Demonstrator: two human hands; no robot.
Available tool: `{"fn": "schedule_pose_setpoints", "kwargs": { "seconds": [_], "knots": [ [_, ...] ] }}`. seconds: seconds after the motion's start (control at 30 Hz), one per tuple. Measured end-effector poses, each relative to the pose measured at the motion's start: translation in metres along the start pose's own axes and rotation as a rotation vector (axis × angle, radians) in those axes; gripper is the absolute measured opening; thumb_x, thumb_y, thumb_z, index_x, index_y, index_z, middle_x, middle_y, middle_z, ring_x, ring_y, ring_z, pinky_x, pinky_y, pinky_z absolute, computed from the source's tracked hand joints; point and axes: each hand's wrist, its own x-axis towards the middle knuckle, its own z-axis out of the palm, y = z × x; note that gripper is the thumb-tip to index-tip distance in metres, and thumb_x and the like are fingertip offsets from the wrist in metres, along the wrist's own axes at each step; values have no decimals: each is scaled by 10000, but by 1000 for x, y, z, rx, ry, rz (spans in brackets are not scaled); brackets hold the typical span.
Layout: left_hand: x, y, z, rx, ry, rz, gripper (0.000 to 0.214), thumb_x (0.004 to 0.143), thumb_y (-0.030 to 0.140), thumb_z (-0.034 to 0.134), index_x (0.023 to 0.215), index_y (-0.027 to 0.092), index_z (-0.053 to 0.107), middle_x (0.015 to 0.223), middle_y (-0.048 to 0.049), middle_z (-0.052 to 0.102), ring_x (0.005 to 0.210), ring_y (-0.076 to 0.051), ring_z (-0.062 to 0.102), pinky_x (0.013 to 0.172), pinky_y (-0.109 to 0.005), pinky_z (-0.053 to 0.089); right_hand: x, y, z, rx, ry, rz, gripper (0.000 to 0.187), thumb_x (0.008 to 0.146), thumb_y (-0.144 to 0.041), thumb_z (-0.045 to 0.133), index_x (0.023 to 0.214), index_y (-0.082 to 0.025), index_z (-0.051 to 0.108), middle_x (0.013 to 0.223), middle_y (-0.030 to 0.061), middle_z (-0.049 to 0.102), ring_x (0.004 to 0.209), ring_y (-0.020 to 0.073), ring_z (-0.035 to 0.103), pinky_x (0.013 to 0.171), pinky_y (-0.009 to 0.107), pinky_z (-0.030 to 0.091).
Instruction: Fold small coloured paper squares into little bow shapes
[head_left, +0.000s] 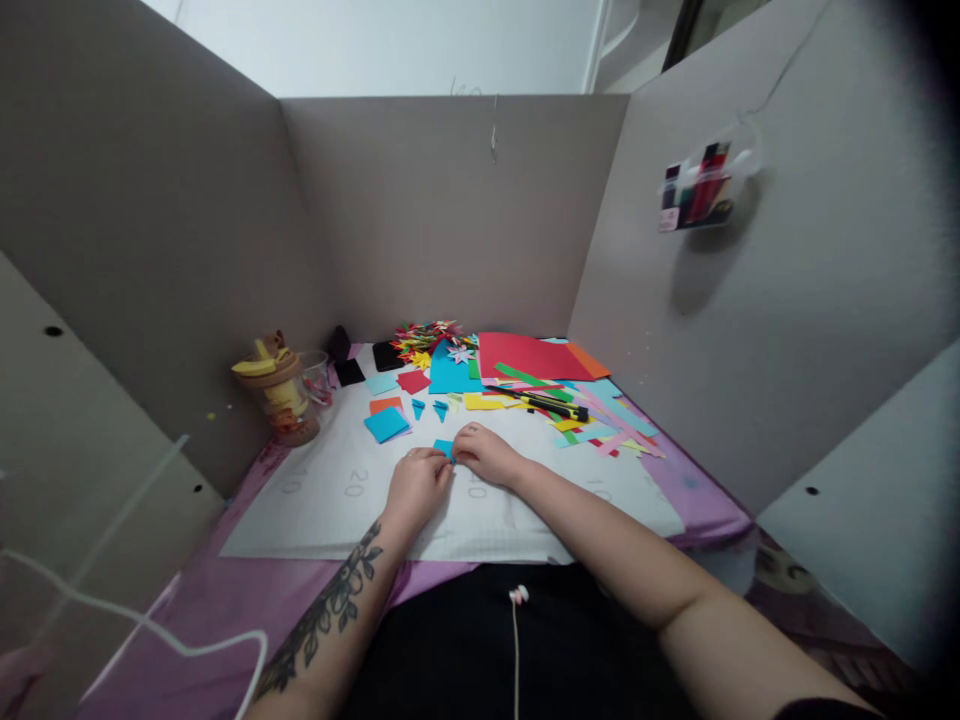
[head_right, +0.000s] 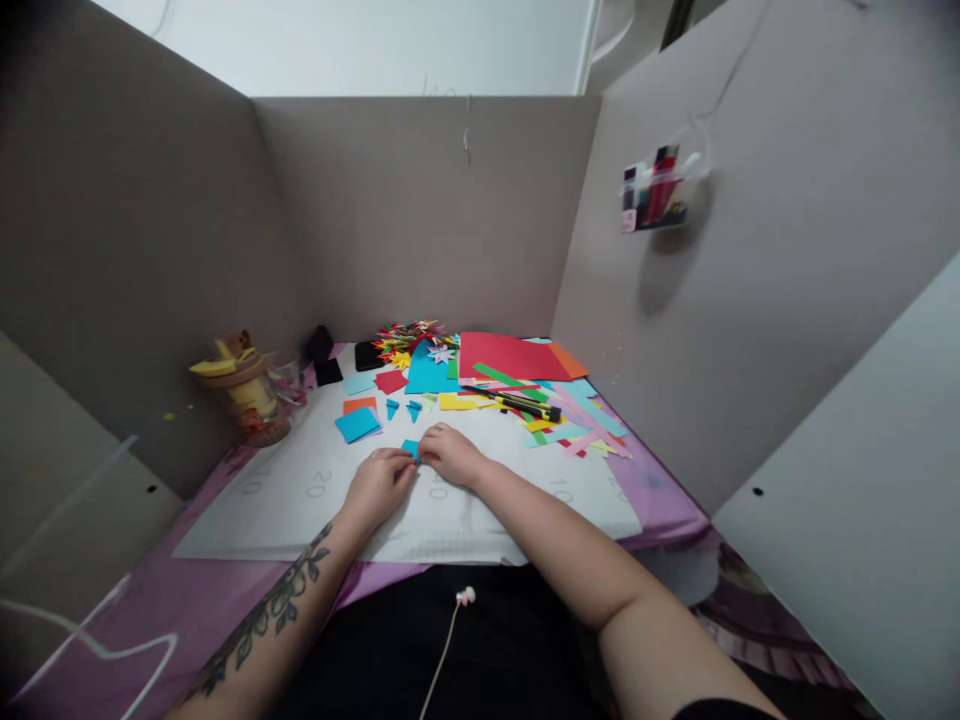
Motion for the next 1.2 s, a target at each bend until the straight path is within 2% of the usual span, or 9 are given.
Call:
{"fn": "schedule_pose_setpoints", "kwargs": {
  "seconds": [0.23,0.4,0.77,1.2],
  "knots": [
    [-2,9,-8,-12,-48,77,267,835,275,467,702,188,682,826,-66,681,844,-181,585,811,-283,407,-2,11,-4,143,-10,50,59,753,-117,614,727,-168,629,801,27,609,850,157,534,856,328,384],
    [-3,12,-12,3,-96,69,255,835,303,474,680,195,646,701,-49,648,833,-186,582,759,-273,409,-3,17,-4,194,-41,86,54,752,-140,622,759,-181,655,855,29,603,897,160,528,882,333,381],
    [-4,12,-11,22,-83,73,258,842,321,469,689,192,631,759,-57,655,789,-175,580,716,-263,389,-3,18,-10,249,-69,102,51,757,-186,619,727,-182,660,838,22,625,872,158,543,865,323,389],
    [-4,15,-13,39,-84,31,235,828,310,483,690,187,628,760,-57,650,756,-174,573,663,-259,371,3,16,-4,150,-26,235,70,751,-185,616,691,-160,640,761,16,581,791,144,513,773,284,387]
  ]
}}
